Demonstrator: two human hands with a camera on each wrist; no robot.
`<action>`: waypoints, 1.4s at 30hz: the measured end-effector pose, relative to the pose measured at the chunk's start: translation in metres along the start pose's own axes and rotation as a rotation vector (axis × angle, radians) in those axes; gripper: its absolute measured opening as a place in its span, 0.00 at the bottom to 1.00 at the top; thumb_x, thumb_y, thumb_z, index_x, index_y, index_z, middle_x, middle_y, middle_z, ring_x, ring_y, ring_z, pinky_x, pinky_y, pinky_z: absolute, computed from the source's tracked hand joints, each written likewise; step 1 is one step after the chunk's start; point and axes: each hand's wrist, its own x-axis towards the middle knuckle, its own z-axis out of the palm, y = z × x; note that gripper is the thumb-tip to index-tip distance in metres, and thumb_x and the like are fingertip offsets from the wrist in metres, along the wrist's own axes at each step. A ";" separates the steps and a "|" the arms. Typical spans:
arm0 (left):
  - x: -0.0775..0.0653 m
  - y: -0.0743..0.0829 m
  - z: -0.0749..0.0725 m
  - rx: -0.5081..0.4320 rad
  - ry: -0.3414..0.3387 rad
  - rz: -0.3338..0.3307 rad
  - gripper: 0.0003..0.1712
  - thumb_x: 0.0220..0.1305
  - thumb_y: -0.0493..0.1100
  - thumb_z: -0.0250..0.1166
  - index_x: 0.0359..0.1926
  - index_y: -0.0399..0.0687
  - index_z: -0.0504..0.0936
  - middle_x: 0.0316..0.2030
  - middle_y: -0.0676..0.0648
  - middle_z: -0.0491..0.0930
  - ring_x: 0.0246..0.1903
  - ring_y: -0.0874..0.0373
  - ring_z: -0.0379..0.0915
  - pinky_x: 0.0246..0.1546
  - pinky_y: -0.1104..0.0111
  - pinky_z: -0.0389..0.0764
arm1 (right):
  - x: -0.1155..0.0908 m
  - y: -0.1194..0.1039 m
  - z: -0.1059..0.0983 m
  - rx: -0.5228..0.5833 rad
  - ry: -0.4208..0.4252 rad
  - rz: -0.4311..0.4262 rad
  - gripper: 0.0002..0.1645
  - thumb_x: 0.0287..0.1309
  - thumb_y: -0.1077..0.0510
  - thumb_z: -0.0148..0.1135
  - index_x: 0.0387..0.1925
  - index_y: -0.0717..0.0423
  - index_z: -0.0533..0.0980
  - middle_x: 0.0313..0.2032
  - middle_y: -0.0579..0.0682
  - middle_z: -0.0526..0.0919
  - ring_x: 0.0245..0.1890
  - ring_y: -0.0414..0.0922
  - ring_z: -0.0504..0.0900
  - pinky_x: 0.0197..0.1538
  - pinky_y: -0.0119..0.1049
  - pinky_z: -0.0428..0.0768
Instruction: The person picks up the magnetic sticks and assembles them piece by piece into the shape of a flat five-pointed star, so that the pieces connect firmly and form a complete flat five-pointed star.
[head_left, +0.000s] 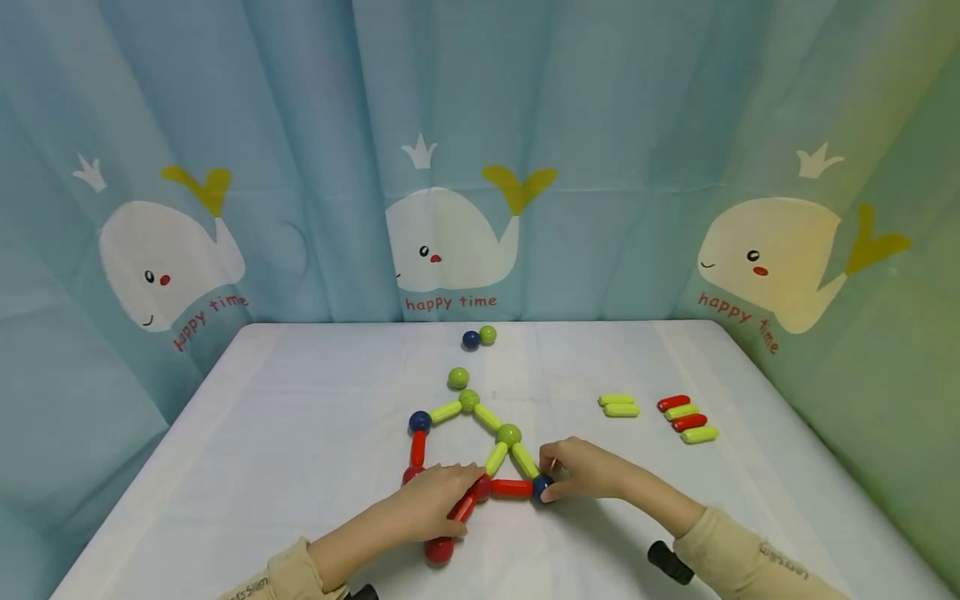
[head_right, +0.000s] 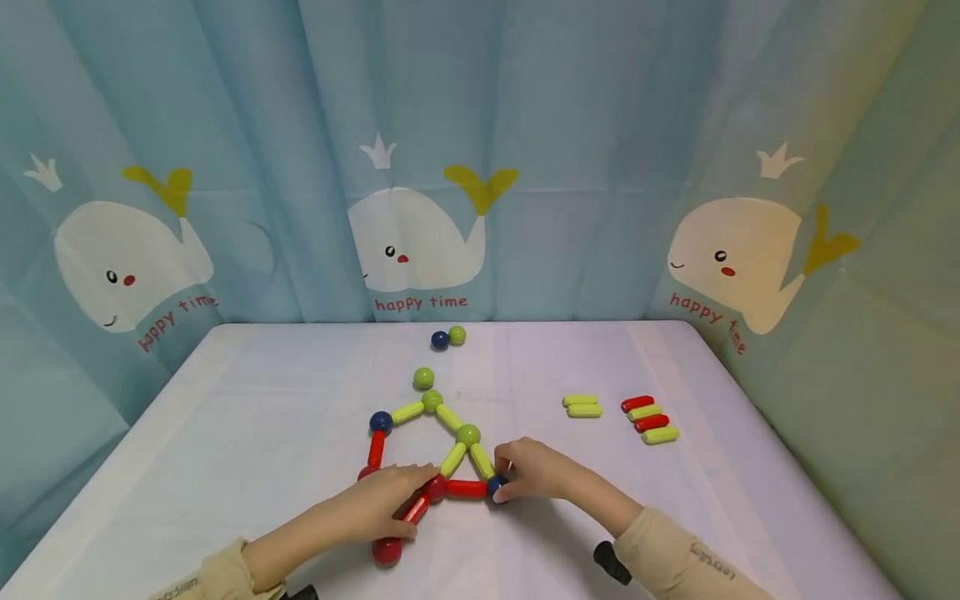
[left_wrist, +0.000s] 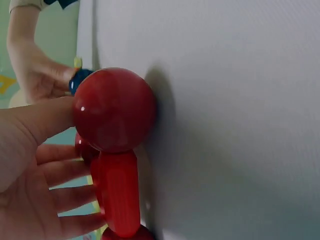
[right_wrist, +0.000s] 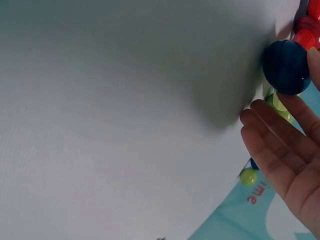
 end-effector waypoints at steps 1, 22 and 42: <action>-0.001 -0.002 -0.001 -0.008 -0.010 0.002 0.41 0.50 0.48 0.73 0.65 0.49 0.67 0.62 0.47 0.72 0.61 0.51 0.68 0.62 0.55 0.67 | 0.000 -0.001 0.000 0.003 -0.011 -0.008 0.13 0.49 0.53 0.71 0.31 0.54 0.76 0.32 0.42 0.81 0.38 0.44 0.80 0.44 0.37 0.78; -0.028 -0.065 -0.022 -0.108 -0.040 0.088 0.37 0.50 0.29 0.68 0.60 0.61 0.73 0.61 0.43 0.71 0.66 0.39 0.57 0.61 0.46 0.65 | 0.000 0.031 -0.015 -0.046 0.094 -0.083 0.11 0.55 0.58 0.65 0.38 0.60 0.77 0.38 0.51 0.84 0.38 0.47 0.80 0.41 0.38 0.80; -0.018 -0.027 -0.015 -0.073 0.071 0.096 0.19 0.60 0.42 0.65 0.53 0.53 0.80 0.47 0.55 0.83 0.47 0.63 0.78 0.49 0.68 0.78 | 0.108 0.002 -0.023 -0.145 0.272 -0.204 0.19 0.61 0.64 0.59 0.53 0.65 0.72 0.51 0.59 0.78 0.49 0.56 0.79 0.51 0.44 0.78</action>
